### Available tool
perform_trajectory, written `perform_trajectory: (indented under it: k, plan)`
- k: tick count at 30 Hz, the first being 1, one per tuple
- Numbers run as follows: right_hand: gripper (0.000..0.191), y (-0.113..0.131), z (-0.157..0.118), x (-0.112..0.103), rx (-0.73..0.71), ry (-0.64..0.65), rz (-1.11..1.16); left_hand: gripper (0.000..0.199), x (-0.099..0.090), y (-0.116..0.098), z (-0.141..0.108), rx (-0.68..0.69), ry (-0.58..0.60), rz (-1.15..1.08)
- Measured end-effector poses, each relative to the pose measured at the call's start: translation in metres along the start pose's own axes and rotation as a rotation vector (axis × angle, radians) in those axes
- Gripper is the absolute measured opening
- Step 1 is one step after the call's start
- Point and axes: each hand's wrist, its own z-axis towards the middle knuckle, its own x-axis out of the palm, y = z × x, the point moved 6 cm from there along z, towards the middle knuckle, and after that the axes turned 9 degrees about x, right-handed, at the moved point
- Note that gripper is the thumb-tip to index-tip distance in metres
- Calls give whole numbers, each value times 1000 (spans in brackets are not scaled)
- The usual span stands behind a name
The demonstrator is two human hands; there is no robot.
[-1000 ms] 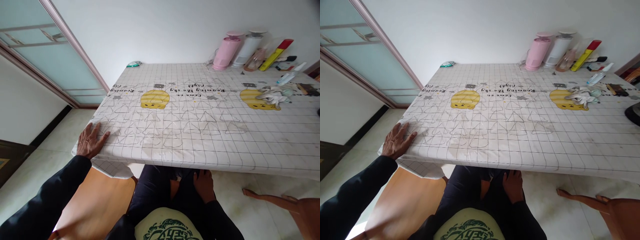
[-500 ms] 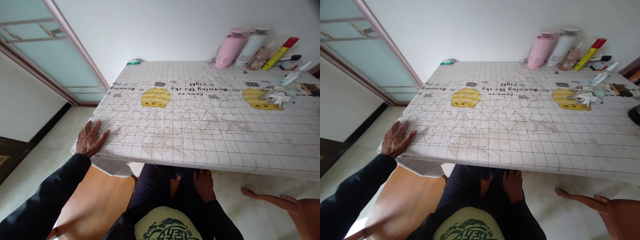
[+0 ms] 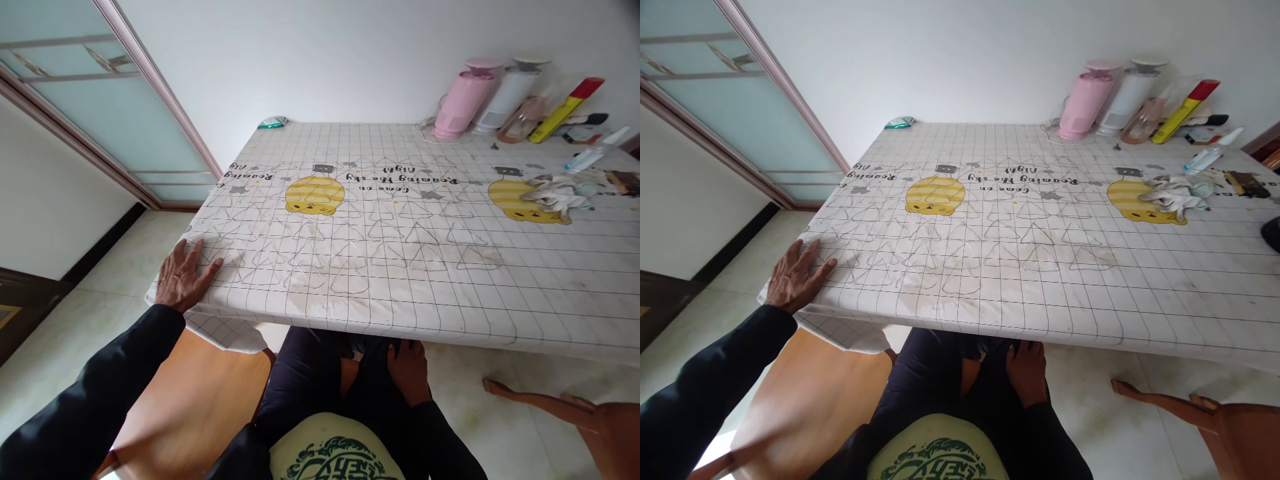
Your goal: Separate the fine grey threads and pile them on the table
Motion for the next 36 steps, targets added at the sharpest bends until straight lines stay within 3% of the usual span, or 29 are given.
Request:
perform_trajectory:
  k: [24,36]
  plan:
    - [51,3,1,-6,34,48,15,92,0,0,0,-1,13,24]
    - [52,2,1,-5,9,11,8,93,-1,-3,0,-20,30,2]
